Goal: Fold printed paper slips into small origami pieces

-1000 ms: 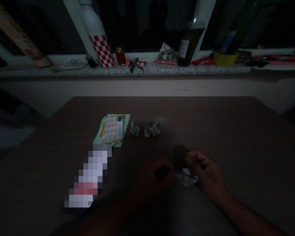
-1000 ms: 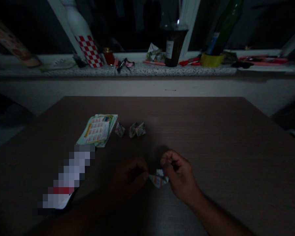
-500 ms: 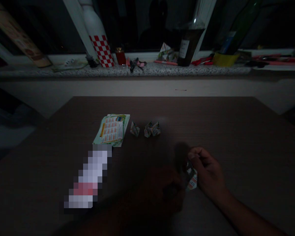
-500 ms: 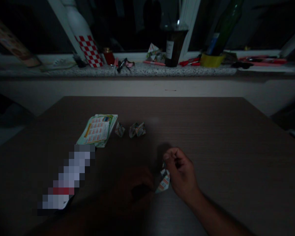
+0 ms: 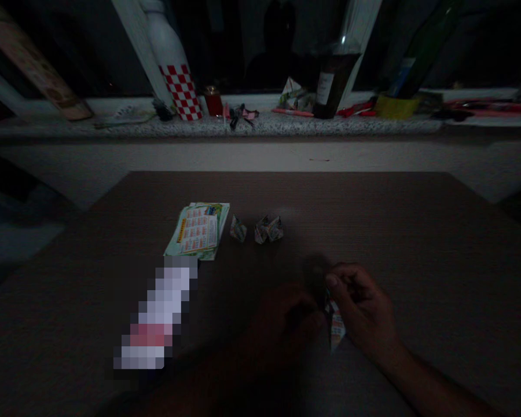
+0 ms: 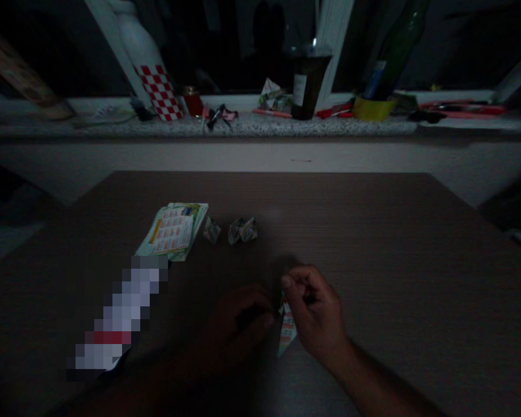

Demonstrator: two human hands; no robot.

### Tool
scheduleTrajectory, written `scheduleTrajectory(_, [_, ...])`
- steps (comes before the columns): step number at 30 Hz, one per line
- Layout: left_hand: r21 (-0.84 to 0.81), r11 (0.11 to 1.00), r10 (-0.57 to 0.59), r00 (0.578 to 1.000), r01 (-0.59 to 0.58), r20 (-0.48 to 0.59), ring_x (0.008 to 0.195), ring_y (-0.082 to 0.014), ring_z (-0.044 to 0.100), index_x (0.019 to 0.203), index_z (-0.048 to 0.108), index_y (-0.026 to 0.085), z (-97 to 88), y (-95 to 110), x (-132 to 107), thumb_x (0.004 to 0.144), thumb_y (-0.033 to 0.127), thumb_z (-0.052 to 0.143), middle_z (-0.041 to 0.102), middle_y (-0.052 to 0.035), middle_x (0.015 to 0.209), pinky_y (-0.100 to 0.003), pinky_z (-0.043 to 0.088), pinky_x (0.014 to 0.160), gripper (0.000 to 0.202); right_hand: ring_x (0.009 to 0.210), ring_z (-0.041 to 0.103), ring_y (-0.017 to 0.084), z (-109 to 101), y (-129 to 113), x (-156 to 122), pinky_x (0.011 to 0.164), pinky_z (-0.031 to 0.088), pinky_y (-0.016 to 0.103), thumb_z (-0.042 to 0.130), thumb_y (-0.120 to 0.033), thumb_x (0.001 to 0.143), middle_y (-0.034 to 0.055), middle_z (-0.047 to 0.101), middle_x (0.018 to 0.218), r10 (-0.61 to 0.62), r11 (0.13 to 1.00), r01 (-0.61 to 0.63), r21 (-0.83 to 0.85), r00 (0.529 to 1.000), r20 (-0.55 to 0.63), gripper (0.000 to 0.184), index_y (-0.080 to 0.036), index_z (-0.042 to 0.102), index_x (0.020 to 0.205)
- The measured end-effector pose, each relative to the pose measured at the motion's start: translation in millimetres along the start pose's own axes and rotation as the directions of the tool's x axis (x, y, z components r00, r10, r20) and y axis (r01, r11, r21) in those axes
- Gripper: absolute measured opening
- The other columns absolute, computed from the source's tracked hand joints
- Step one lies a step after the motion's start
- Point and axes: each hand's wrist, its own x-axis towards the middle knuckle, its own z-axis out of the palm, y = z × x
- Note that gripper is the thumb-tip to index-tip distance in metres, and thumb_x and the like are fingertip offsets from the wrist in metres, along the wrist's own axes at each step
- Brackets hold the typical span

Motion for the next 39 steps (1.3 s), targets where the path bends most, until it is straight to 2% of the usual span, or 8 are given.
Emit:
scheduleTrajectory(3, [-0.072, 0.986, -0.149, 0.989, 0.15, 0.028, 0.071, -0.0142, 0.055, 0.081, 0.062, 0.012, 0.6, 0.8, 3.3, 0.087, 0.033, 0.054, 0.061, -0.0038, 0.076, -0.025, 0.041, 0.065, 0.023, 0.051, 0.046, 0.01, -1.0, 0.8, -2.0, 0.046, 0.04, 0.018, 0.056, -0.025, 0.089, -0.0048, 0.048, 0.059, -0.075, 0.996, 0.078, -0.045, 0.996, 0.05, 0.01, -0.021, 0.056, 0.079])
scheduleTrajectory(7, [-0.139, 0.955, -0.256, 0.965, 0.261, 0.053, 0.064, -0.012, 0.049, 0.077, 0.062, 0.011, 2.8, 2.8, 3.4, 0.081, 0.038, 0.061, 0.056, -0.0001, 0.068, -0.022, 0.036, 0.058, 0.027, 0.052, 0.047, 0.01, -1.8, 0.6, -3.5, 0.049, 0.04, 0.018, 0.055, -0.022, 0.089, -0.005, 0.049, 0.061, -0.14, 0.988, 0.145, -0.053, 0.986, 0.095, 0.006, -0.022, 0.056, 0.083])
scheduleTrajectory(10, [-0.177, 0.946, -0.265, 0.963, 0.271, 0.057, 0.06, -0.01, 0.046, 0.073, 0.06, 0.012, 3.1, 3.3, 2.2, 0.08, 0.033, 0.062, 0.052, 0.0022, 0.064, -0.021, 0.035, 0.056, 0.022, 0.052, 0.045, 0.009, -1.0, 0.3, -4.2, 0.049, 0.039, 0.018, 0.055, -0.023, 0.089, -0.0059, 0.046, 0.06, -0.118, 0.992, 0.122, -0.034, 0.987, 0.113, 0.007, -0.022, 0.055, 0.083])
scheduleTrajectory(13, [-0.215, 0.933, -0.282, 0.957, 0.289, 0.067, 0.061, -0.01, 0.047, 0.071, 0.06, 0.012, 0.7, 2.9, 2.1, 0.081, 0.029, 0.059, 0.053, 0.0019, 0.065, -0.021, 0.036, 0.057, 0.02, 0.053, 0.045, 0.009, -1.2, 1.5, -5.0, 0.048, 0.038, 0.018, 0.055, -0.027, 0.09, -0.0058, 0.046, 0.062, -0.03, 0.999, 0.025, 0.031, 0.989, 0.148, 0.006, -0.023, 0.055, 0.086])
scheduleTrajectory(18, [-0.343, 0.877, -0.338, 0.939, 0.336, 0.053, 0.068, -0.0137, 0.053, 0.075, 0.062, 0.011, -4.6, -1.1, 3.6, 0.082, 0.031, 0.059, 0.06, -0.0021, 0.072, -0.025, 0.04, 0.065, 0.021, 0.049, 0.044, 0.009, -6.8, 5.7, -3.7, 0.046, 0.036, 0.019, 0.048, -0.037, 0.094, -0.0058, 0.046, 0.059, 0.1, 0.969, -0.175, 0.176, 0.924, 0.369, 0.018, -0.021, 0.054, 0.087])
scheduleTrajectory(22, [-0.465, 0.823, -0.355, 0.934, 0.326, 0.027, 0.065, -0.0113, 0.049, 0.073, 0.061, 0.012, -6.1, -4.1, 3.7, 0.079, 0.032, 0.063, 0.056, 0.0002, 0.068, -0.023, 0.039, 0.064, 0.021, 0.049, 0.039, 0.008, -10.6, 6.5, -1.5, 0.046, 0.032, 0.019, 0.046, -0.04, 0.095, -0.0055, 0.041, 0.055, 0.038, 0.977, -0.136, 0.162, 0.866, 0.498, 0.033, -0.019, 0.051, 0.07])
scheduleTrajectory(28, [-0.497, 0.796, -0.372, 0.927, 0.345, 0.048, 0.065, -0.0115, 0.049, 0.074, 0.062, 0.012, -5.6, -6.2, 2.3, 0.077, 0.035, 0.065, 0.057, -0.0004, 0.07, -0.024, 0.038, 0.063, 0.024, 0.048, 0.037, 0.007, -10.5, 4.7, -0.8, 0.044, 0.028, 0.018, 0.042, -0.038, 0.097, -0.0056, 0.041, 0.056, -0.052, 0.977, -0.079, 0.198, 0.813, 0.58, 0.034, -0.019, 0.055, 0.074])
scheduleTrajectory(39, [-0.513, 0.77, -0.408, 0.911, 0.379, 0.059, 0.064, -0.0128, 0.05, 0.073, 0.06, 0.012, -4.6, -7.5, 3.1, 0.073, 0.043, 0.069, 0.056, -0.0009, 0.068, -0.025, 0.038, 0.061, 0.032, 0.045, 0.03, 0.007, -10.7, -0.2, -5.8, 0.041, 0.024, 0.019, 0.038, -0.043, 0.097, -0.0057, 0.036, 0.052, 0.072, 0.956, -0.233, 0.176, 0.774, 0.629, 0.041, -0.017, 0.051, 0.069])
